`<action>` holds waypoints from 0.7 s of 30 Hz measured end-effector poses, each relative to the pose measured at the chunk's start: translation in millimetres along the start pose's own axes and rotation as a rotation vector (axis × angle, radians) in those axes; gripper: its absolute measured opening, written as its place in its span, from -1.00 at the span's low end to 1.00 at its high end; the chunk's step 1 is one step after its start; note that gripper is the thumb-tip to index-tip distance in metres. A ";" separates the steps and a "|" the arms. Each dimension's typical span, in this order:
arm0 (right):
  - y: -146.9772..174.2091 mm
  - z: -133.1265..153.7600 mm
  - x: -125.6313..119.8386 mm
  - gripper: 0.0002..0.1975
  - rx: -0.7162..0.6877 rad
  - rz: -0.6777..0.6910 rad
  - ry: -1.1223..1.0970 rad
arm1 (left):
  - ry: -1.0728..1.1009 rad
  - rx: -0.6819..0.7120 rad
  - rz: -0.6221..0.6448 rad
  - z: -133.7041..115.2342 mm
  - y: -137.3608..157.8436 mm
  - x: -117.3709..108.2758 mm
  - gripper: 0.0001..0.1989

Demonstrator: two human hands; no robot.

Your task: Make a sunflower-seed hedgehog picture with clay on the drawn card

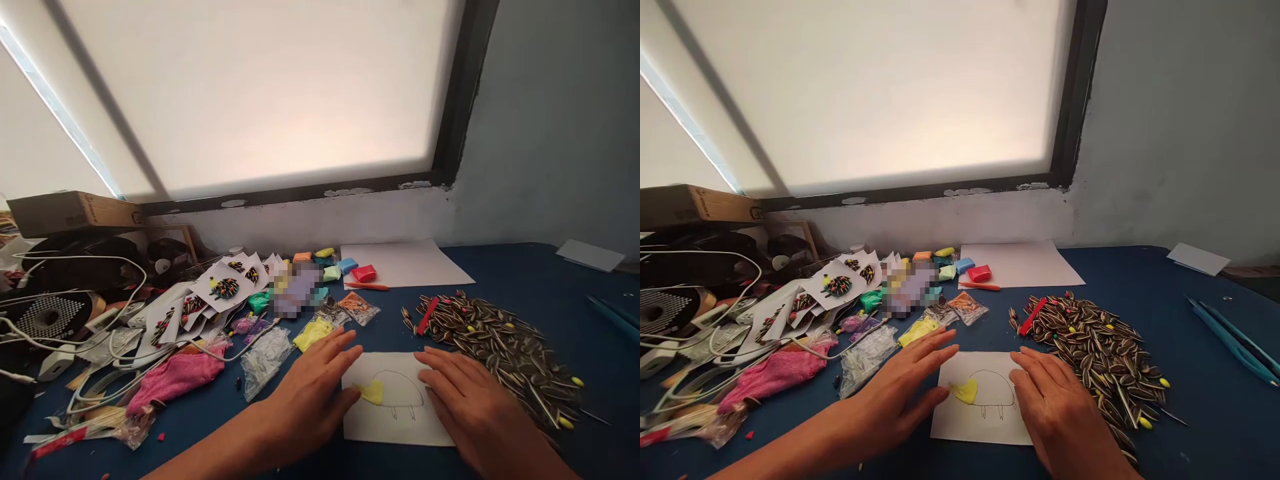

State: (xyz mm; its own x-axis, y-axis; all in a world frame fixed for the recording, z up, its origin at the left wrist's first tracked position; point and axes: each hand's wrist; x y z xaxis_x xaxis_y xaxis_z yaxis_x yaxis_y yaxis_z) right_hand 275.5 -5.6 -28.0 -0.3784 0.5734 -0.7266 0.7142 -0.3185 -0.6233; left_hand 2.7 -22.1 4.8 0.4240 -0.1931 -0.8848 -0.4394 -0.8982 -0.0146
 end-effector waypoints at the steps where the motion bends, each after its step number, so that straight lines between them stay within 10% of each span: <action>1: 0.3 -1.4 -0.2 -0.74 0.009 0.005 0.015 | -0.011 0.001 0.000 -1.0 2.5 3.0 -0.45; 9: 1.9 -26.1 -8.5 -0.76 0.124 0.042 0.026 | -0.140 0.062 0.113 0.3 11.1 24.4 -0.31; 21: 2.5 -22.2 -4.0 -0.77 0.081 0.052 -0.052 | -0.177 0.529 -0.279 -3.2 12.5 41.6 -0.74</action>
State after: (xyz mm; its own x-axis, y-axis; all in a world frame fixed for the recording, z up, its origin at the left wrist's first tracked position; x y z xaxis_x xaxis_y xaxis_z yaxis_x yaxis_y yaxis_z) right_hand 291.8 8.0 -20.2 -0.3740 0.5150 -0.7713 0.6844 -0.4080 -0.6043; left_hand 17.4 -42.6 -30.7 0.4615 0.1301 -0.8775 -0.6829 -0.5793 -0.4450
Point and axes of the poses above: each hand's wrist, its own y-axis away from the middle knuckle, its own x-axis out of the palm, z = x × y, and after that the axes turned 9 degrees about -x, right-handed
